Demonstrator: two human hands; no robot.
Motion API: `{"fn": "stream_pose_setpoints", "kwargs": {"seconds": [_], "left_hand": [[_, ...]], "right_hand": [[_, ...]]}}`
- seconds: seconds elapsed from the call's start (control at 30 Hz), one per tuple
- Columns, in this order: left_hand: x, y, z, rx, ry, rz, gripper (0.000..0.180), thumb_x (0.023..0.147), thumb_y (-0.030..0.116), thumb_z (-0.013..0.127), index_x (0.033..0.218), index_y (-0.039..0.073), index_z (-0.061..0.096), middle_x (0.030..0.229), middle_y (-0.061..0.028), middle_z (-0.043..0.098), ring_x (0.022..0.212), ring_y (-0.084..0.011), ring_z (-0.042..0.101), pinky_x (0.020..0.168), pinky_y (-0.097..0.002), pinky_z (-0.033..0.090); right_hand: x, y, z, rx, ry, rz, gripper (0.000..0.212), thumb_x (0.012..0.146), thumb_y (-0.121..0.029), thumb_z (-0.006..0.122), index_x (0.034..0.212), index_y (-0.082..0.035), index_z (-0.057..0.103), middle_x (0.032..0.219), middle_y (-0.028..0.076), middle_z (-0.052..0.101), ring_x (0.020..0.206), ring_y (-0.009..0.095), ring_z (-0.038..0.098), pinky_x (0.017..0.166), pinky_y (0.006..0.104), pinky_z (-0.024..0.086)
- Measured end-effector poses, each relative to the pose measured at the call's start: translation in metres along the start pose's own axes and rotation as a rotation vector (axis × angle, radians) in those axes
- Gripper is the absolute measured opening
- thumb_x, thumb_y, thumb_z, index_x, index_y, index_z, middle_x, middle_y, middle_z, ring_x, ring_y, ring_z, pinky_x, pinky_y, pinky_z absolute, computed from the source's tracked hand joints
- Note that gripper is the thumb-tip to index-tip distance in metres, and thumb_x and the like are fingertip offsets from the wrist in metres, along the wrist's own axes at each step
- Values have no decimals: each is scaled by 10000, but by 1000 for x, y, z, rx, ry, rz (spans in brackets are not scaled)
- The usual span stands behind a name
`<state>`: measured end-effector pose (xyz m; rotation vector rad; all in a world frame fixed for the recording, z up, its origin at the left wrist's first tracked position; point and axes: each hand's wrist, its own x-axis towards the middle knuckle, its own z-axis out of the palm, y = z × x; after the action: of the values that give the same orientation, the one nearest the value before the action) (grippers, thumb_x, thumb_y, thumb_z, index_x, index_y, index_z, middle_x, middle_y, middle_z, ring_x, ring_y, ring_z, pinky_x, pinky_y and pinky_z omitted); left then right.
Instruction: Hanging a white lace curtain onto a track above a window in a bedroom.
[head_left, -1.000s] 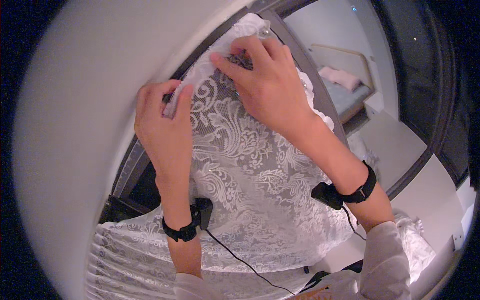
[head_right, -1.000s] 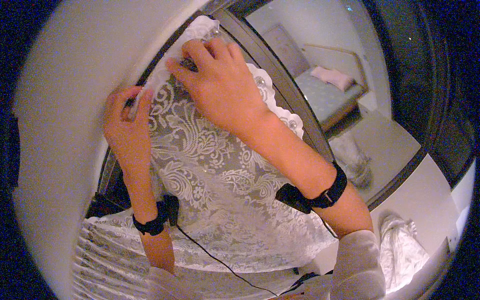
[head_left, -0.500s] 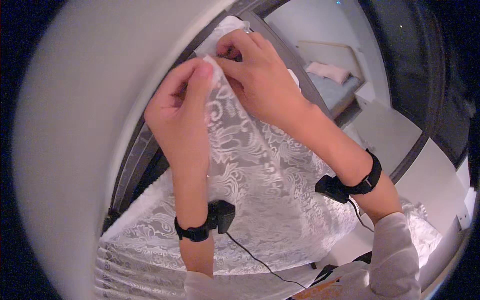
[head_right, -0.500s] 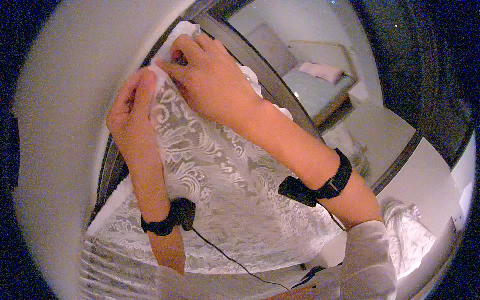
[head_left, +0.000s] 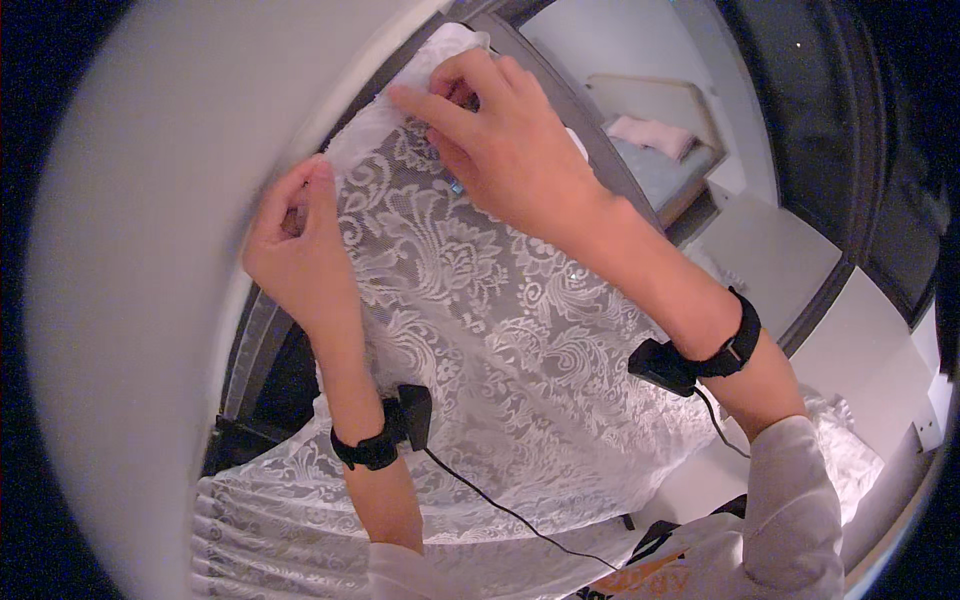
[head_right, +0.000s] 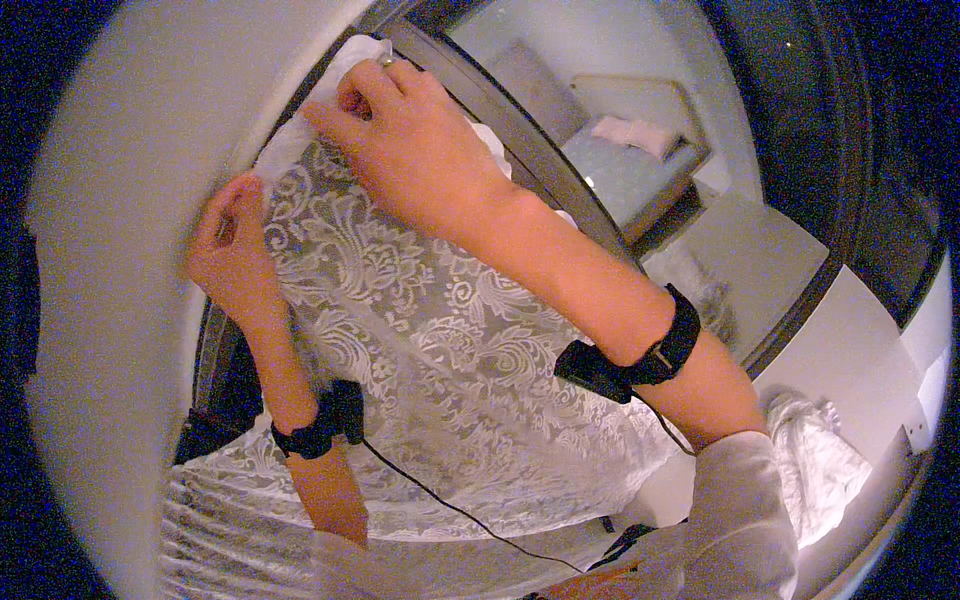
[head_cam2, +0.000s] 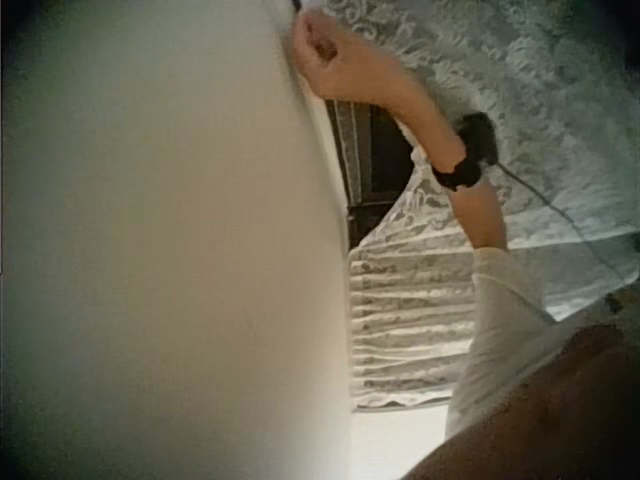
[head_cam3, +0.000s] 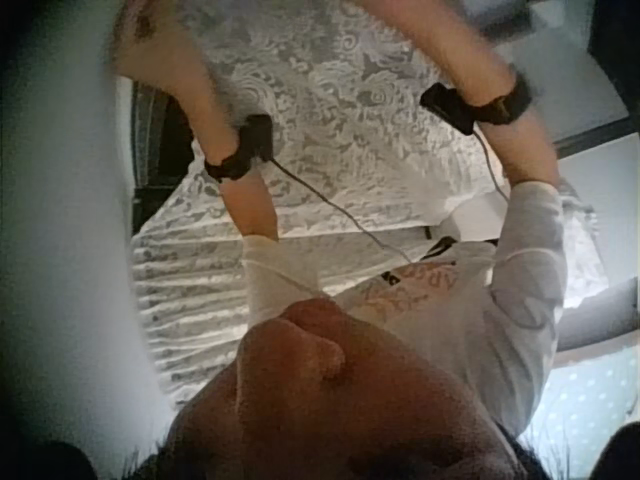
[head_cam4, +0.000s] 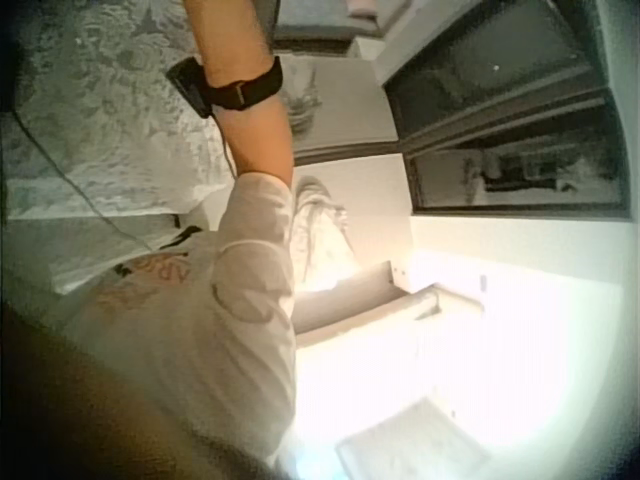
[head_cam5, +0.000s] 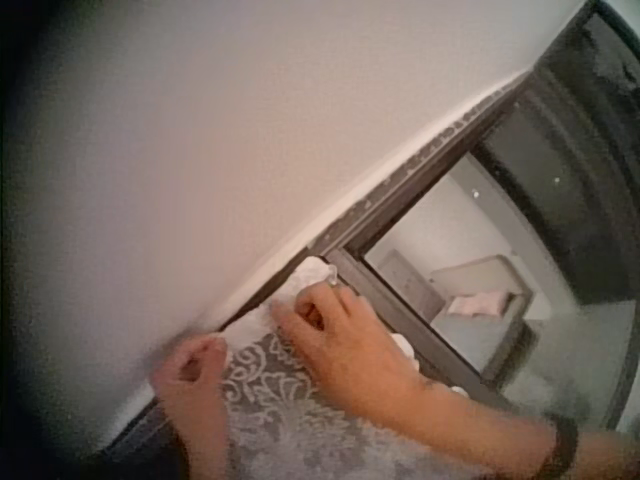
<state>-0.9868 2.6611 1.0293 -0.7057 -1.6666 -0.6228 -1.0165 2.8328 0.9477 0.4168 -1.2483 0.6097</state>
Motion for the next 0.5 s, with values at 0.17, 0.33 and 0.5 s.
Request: {"fn": "stream_pose_setpoints", "kwargs": {"seconds": [0.17,0.33,0.5], "left_hand": [[7,9,-13,-67,-77,-155,151,831,99,734,941,-4,736,785,15,651,681,-46,526,611,-195,416],[1,16,-16,-156,-90,-153,152,837,106,731,935,-10,739,790,6,653,690,-49,531,619,-198,421],[3,3,-17,-74,-115,-97,144,838,98,724,934,-9,739,763,16,631,682,-47,516,619,-194,409]], "right_hand": [[4,-3,-3,28,-20,14,401,736,-100,629,1135,-135,650,986,100,568,937,306,530,818,408,465],[2,0,-3,42,-53,18,452,773,-28,653,1203,-166,630,991,74,508,903,282,505,816,377,452],[3,-2,-4,36,-51,5,450,772,-35,657,1200,-171,635,994,71,501,910,282,503,812,372,452]]}}
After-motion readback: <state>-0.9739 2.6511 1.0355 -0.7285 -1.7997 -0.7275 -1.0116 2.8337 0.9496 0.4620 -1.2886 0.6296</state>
